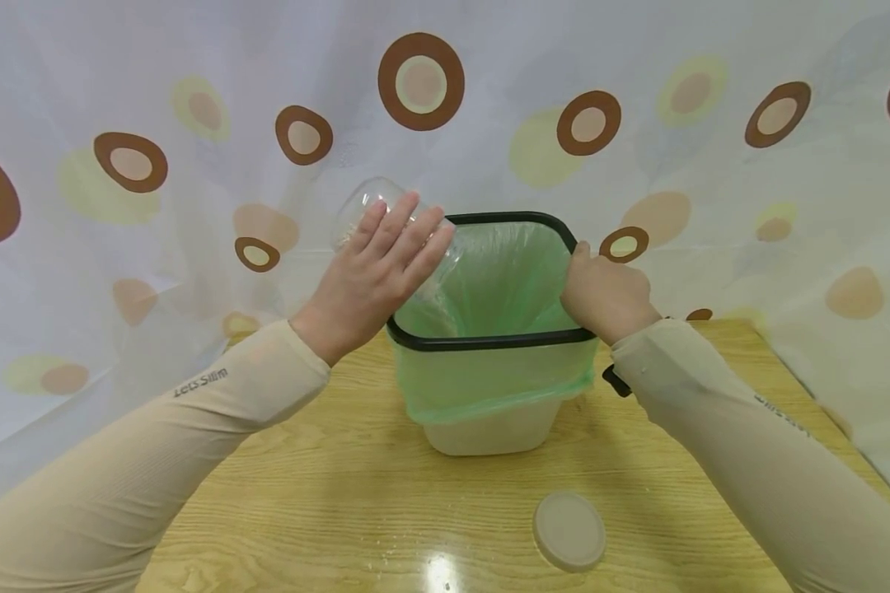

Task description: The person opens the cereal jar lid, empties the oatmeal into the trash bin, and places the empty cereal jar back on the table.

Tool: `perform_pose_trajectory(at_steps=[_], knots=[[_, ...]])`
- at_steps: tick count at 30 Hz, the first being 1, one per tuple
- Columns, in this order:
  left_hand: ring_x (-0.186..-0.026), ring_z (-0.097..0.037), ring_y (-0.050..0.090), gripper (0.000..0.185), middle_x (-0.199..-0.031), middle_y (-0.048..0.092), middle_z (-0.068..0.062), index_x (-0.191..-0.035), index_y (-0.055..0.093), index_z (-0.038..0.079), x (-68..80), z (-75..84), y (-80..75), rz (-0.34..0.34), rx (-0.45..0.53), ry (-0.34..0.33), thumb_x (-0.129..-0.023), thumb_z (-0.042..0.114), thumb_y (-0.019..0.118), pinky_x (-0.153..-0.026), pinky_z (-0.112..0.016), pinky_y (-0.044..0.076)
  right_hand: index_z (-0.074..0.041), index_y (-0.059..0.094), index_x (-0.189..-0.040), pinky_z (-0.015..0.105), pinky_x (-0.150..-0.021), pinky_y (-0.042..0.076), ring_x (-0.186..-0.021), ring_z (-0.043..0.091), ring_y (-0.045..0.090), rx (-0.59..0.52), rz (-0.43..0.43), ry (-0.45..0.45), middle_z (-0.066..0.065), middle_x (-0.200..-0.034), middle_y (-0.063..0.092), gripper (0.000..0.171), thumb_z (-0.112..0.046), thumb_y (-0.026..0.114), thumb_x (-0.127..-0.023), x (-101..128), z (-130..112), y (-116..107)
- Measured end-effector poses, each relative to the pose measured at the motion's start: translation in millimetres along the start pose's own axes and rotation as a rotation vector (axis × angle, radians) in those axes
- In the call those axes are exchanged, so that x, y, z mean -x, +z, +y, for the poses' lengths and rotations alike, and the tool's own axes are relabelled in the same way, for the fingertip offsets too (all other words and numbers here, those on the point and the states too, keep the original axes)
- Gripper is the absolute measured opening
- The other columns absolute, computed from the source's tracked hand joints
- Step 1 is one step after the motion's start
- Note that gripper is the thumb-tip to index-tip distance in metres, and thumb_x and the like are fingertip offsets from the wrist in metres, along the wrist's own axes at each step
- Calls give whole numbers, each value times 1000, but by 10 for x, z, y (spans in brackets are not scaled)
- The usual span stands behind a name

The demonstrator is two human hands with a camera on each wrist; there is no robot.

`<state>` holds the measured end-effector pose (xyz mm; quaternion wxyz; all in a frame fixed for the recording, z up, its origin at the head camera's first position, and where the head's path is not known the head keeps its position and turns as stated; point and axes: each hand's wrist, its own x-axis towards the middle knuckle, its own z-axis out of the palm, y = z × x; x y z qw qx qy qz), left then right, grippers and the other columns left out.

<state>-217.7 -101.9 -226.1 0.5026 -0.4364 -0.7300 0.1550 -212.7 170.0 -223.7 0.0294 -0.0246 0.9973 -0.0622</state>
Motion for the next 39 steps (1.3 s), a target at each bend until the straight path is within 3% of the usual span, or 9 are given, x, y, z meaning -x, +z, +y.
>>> perform_pose_trajectory(at_steps=[8,30,39], knots=[[-129,-35,44,45,-136,51,-13,-131,48,2,-45,41,58,15,-72,25,-89,-13,51,-110,-45,29,17,16,-146,33,-46,31,-42,14,30,10,5,3,11,-53,50,54,-7,29,-100,2,11,8],[-130,-34,43,48,-135,51,-13,-132,49,4,-65,55,64,-43,-113,19,-87,-12,52,-109,-45,30,17,18,-146,29,-44,26,-40,12,25,23,19,-2,9,-50,48,53,-6,30,-100,7,9,11],[-129,-33,44,46,-134,52,-13,-131,50,5,-80,31,58,-22,-142,42,-88,-12,52,-108,-45,31,17,16,-146,30,-44,27,-40,12,26,21,5,2,10,-51,49,54,-7,30,-100,5,5,7]])
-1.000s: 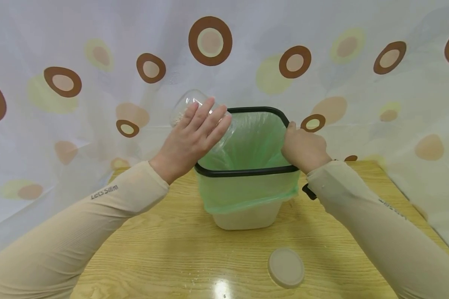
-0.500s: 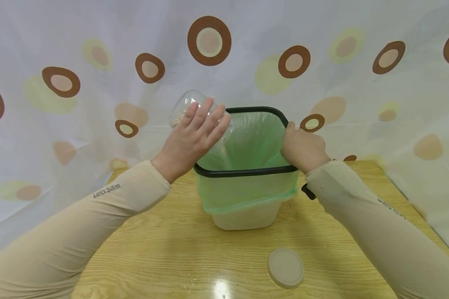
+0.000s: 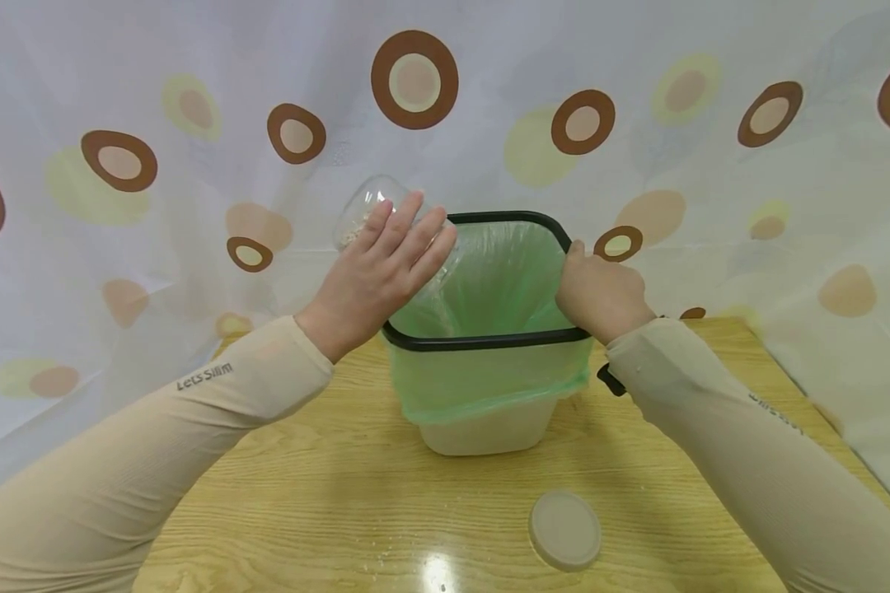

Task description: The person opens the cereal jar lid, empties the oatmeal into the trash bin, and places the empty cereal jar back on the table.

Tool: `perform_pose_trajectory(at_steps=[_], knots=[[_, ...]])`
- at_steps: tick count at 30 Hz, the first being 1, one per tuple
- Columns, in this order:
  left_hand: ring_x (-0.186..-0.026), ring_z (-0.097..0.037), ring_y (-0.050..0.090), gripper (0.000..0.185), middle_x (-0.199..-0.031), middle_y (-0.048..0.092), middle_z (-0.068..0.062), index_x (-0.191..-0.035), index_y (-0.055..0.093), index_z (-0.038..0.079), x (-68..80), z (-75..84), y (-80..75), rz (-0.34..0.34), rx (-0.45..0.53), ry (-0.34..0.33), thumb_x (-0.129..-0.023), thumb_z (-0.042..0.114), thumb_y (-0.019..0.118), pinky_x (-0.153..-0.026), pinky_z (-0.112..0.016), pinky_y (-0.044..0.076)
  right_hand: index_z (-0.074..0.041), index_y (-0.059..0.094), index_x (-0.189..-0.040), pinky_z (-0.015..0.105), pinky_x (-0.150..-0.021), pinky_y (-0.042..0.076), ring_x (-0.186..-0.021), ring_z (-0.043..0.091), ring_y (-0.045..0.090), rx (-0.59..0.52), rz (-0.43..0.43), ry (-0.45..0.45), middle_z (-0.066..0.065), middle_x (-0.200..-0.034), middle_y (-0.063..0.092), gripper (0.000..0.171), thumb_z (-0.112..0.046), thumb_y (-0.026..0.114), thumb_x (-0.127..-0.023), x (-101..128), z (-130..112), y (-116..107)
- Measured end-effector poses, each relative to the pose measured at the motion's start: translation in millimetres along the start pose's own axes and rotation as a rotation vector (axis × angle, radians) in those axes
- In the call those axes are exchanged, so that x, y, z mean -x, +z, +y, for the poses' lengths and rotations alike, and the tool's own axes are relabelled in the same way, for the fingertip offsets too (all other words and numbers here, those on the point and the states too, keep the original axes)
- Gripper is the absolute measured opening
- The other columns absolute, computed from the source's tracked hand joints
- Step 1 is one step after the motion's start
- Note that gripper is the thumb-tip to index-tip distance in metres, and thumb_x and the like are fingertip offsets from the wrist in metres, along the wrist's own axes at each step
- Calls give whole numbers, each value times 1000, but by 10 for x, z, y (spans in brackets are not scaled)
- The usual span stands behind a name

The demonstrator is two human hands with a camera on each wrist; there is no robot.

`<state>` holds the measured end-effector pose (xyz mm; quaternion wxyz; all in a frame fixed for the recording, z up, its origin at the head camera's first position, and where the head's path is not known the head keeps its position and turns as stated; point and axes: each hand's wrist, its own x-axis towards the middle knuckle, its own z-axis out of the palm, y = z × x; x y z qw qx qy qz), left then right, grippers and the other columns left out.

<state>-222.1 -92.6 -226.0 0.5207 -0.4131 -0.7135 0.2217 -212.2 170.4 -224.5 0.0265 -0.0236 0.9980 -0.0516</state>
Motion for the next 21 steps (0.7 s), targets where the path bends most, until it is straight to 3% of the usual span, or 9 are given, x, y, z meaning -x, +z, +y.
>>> perform_pose_trajectory(at_steps=[6,15,21], knots=[[-128,-33,45,46,-132,53,-12,-129,51,5,-24,-32,1,35,-26,13,-87,-14,52,-107,-44,33,16,14,-147,30,-45,28,-41,12,26,-4,-17,13,9,-51,48,54,-7,29,-100,-3,-12,-12],[-128,-34,44,46,-134,51,-13,-130,49,2,-9,-116,-91,-14,-50,44,-86,-9,55,-109,-43,31,16,13,-147,32,-46,28,-42,13,27,-15,-15,9,10,-52,49,55,-6,28,-99,-1,-9,-15],[-126,-34,46,47,-131,52,-15,-129,50,3,-12,-136,-97,-8,-39,65,-84,-8,56,-107,-44,32,16,14,-147,32,-46,28,-42,13,27,-13,-12,3,10,-51,49,55,-7,29,-100,-1,2,-15]])
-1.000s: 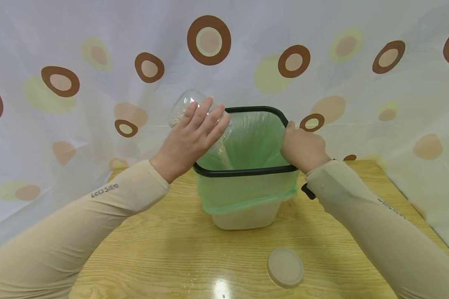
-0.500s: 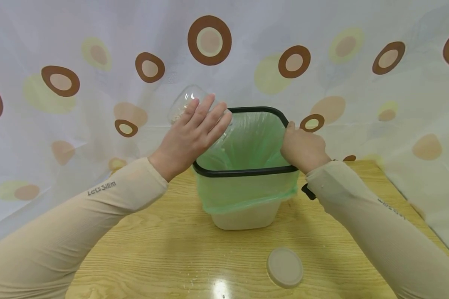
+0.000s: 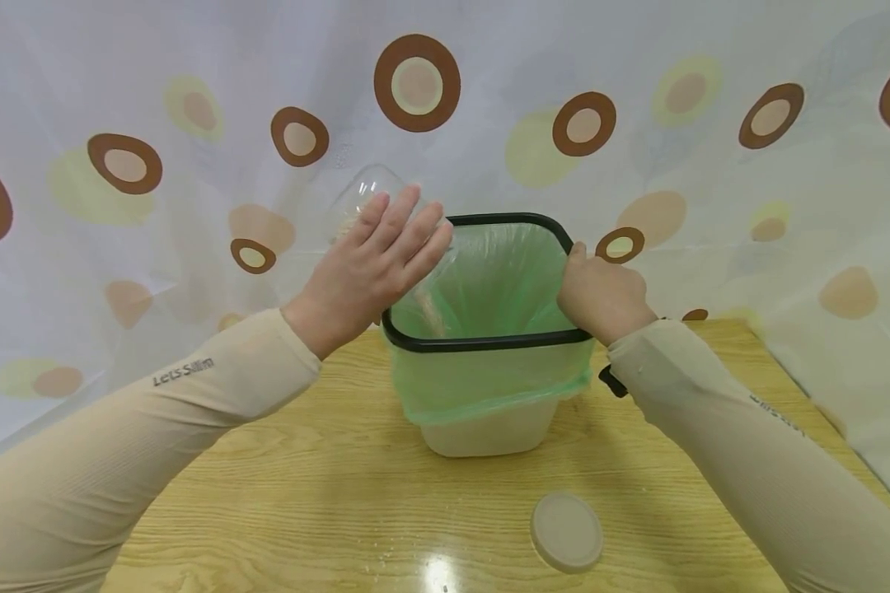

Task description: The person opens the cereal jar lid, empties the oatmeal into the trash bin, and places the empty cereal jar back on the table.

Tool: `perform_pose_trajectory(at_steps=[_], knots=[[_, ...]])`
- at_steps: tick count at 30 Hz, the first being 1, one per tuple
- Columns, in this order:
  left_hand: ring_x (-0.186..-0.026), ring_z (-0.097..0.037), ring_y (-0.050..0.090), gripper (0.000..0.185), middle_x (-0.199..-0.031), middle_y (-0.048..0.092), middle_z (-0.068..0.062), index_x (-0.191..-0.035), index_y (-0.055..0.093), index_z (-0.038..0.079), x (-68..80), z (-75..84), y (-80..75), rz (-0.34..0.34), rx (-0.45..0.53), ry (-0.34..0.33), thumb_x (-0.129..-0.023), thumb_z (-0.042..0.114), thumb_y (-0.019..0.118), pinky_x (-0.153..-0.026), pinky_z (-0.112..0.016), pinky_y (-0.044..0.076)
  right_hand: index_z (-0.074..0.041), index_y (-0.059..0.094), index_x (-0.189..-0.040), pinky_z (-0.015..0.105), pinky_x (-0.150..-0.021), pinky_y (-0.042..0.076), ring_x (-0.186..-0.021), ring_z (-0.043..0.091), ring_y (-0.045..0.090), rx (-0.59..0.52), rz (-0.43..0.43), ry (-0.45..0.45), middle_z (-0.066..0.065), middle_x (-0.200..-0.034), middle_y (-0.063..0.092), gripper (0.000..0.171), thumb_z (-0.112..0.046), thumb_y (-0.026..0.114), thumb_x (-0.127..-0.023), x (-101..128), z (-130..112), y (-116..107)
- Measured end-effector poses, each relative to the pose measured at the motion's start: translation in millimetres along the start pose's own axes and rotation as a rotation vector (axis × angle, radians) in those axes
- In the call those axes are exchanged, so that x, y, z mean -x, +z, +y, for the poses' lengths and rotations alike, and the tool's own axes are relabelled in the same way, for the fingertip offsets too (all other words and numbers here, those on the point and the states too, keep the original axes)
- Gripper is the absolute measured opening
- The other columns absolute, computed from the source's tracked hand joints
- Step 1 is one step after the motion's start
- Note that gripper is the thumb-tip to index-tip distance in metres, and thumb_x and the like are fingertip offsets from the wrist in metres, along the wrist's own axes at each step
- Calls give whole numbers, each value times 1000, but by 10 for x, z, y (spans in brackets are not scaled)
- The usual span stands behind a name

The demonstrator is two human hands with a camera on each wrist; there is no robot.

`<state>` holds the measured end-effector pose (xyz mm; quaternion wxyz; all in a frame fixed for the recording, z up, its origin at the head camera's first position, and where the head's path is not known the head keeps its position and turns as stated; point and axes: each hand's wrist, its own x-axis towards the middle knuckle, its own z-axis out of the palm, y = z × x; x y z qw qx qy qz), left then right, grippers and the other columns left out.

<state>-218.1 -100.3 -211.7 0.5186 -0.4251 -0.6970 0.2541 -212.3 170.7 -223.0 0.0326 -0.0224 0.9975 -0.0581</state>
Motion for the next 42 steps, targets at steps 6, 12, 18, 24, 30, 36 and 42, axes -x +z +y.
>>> perform_pose_trajectory(at_steps=[6,12,18,24,30,36,42], knots=[[-126,-34,46,46,-131,53,-14,-129,51,4,-27,30,8,19,4,4,-86,-11,55,-107,-44,33,16,14,-147,31,-46,28,-42,13,26,4,0,-1,9,-51,47,54,-6,29,-100,-4,2,6],[-125,-33,47,44,-131,54,-14,-128,52,4,-50,56,43,43,19,-17,-88,-11,53,-107,-44,33,16,14,-147,31,-46,28,-42,13,26,0,-3,1,9,-51,48,55,-6,29,-99,-13,-6,4],[-126,-34,46,42,-131,54,-13,-128,52,4,-49,66,60,30,3,-19,-89,-10,53,-107,-44,32,16,15,-146,31,-46,28,-42,13,26,2,2,-7,9,-51,48,54,-6,29,-99,-9,-2,5],[-126,-33,46,42,-131,54,-12,-129,51,5,-46,74,71,19,-22,-6,-89,-10,53,-108,-43,32,17,17,-146,31,-45,28,-41,13,26,10,15,-14,9,-50,48,53,-5,29,-99,6,3,6],[-127,-32,46,43,-131,54,-11,-129,52,7,-64,93,66,10,-63,13,-90,-10,52,-108,-42,32,17,16,-146,33,-46,32,-42,14,30,8,17,-10,10,-52,49,53,-6,29,-99,9,0,2],[-126,-30,47,41,-131,54,-10,-128,52,9,-72,113,64,18,-93,37,-91,-9,52,-108,-41,32,17,16,-146,32,-46,30,-42,14,29,10,21,-9,10,-52,49,54,-6,29,-99,-8,4,11],[-126,-30,47,41,-130,54,-9,-129,52,9,-89,113,46,20,-107,49,-92,-8,52,-109,-41,31,16,16,-146,33,-47,31,-42,14,30,10,9,4,11,-52,49,54,-7,29,-99,-7,-3,5]])
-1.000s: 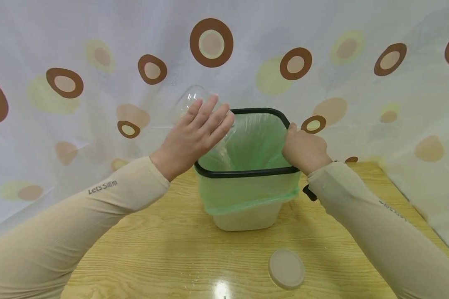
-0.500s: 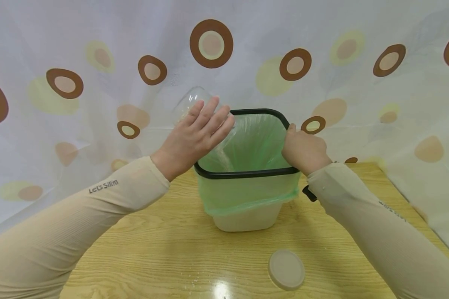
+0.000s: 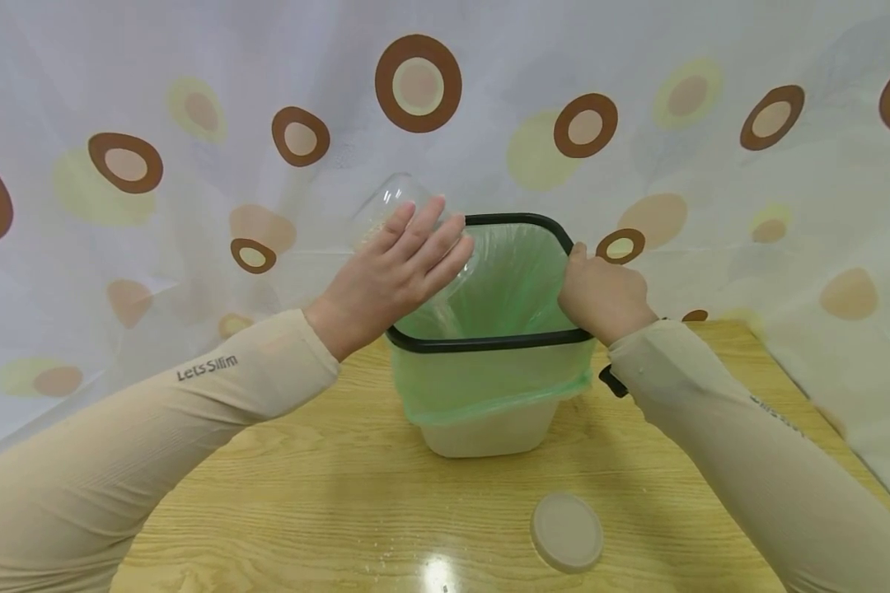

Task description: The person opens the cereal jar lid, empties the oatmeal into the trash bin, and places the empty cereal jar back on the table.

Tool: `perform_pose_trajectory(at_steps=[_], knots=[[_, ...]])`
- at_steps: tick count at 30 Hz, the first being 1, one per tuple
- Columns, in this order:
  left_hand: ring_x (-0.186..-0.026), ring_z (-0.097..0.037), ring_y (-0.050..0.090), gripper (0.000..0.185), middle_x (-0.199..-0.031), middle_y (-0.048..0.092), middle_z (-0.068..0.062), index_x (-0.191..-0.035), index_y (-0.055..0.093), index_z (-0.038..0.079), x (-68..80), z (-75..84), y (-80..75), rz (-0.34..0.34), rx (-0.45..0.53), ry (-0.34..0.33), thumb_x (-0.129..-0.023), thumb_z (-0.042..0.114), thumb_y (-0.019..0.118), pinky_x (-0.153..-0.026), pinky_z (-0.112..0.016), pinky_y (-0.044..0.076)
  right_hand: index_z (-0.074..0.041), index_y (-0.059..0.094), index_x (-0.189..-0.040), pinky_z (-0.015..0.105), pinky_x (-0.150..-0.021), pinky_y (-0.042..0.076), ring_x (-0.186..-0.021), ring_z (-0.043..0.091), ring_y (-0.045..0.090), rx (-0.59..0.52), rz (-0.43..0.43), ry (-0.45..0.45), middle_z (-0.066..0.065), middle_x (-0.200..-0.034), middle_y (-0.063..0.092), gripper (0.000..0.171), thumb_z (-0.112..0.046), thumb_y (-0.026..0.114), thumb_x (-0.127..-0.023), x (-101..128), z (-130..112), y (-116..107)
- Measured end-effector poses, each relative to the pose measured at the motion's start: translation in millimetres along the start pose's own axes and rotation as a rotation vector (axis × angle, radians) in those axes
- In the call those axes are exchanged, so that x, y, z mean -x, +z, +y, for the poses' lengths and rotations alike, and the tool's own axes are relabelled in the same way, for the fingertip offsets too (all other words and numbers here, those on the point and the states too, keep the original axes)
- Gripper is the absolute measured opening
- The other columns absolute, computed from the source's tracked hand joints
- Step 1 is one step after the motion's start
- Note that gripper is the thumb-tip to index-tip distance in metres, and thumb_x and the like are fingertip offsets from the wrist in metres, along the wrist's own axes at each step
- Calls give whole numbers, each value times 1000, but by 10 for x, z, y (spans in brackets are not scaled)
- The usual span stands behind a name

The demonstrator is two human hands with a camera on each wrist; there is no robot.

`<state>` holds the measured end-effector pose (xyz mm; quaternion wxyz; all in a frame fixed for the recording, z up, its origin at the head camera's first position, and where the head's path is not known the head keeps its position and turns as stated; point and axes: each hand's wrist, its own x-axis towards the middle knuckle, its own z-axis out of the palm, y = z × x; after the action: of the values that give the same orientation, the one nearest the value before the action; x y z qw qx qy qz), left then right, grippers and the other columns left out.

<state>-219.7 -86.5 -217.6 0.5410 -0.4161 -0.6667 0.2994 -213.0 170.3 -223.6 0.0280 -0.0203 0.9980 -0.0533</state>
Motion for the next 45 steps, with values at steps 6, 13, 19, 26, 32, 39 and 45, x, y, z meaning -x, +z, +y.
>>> perform_pose_trajectory(at_steps=[6,13,19,26,32,39,45], knots=[[-127,-30,46,41,-131,53,-9,-129,51,8,1,-15,-4,-10,17,1,-92,-9,52,-109,-41,30,16,15,-147,33,-47,31,-42,14,29,-4,-5,0,10,-52,49,54,-7,29,-100,6,-1,-10],[-126,-30,47,42,-129,54,-9,-128,52,8,-1,-42,-6,11,12,2,-91,-10,53,-109,-41,31,16,16,-146,34,-47,32,-43,15,32,-3,2,-7,11,-53,50,54,-7,30,-100,4,7,-10],[-125,-30,47,40,-128,54,-9,-126,52,7,-12,-47,-7,36,7,2,-90,-9,54,-108,-40,32,17,16,-146,33,-46,32,-42,14,31,4,3,-12,10,-52,49,54,-8,30,-100,9,5,-9],[-126,-29,47,41,-129,54,-9,-128,52,8,-9,-44,-30,9,-28,19,-91,-10,54,-108,-41,32,17,16,-146,32,-46,30,-42,13,28,-1,3,-16,10,-51,48,53,-8,29,-101,10,11,-3],[-127,-29,47,43,-130,54,-9,-129,52,8,-3,-47,-38,-1,-32,24,-91,-11,53,-108,-41,32,16,15,-146,32,-46,30,-42,13,27,0,-1,-13,10,-51,48,54,-8,29,-101,0,15,-2],[-126,-29,47,42,-130,54,-9,-128,51,9,-12,-46,-31,9,-44,34,-91,-9,55,-108,-41,32,16,16,-146,31,-45,29,-41,13,27,-5,2,-13,9,-50,47,53,-8,30,-101,1,11,0],[-126,-29,47,40,-130,54,-9,-129,51,9,-17,-45,-41,5,-46,47,-92,-7,54,-108,-41,32,17,17,-146,31,-45,28,-41,12,25,-7,2,-11,9,-50,47,53,-7,30,-100,4,3,0]])
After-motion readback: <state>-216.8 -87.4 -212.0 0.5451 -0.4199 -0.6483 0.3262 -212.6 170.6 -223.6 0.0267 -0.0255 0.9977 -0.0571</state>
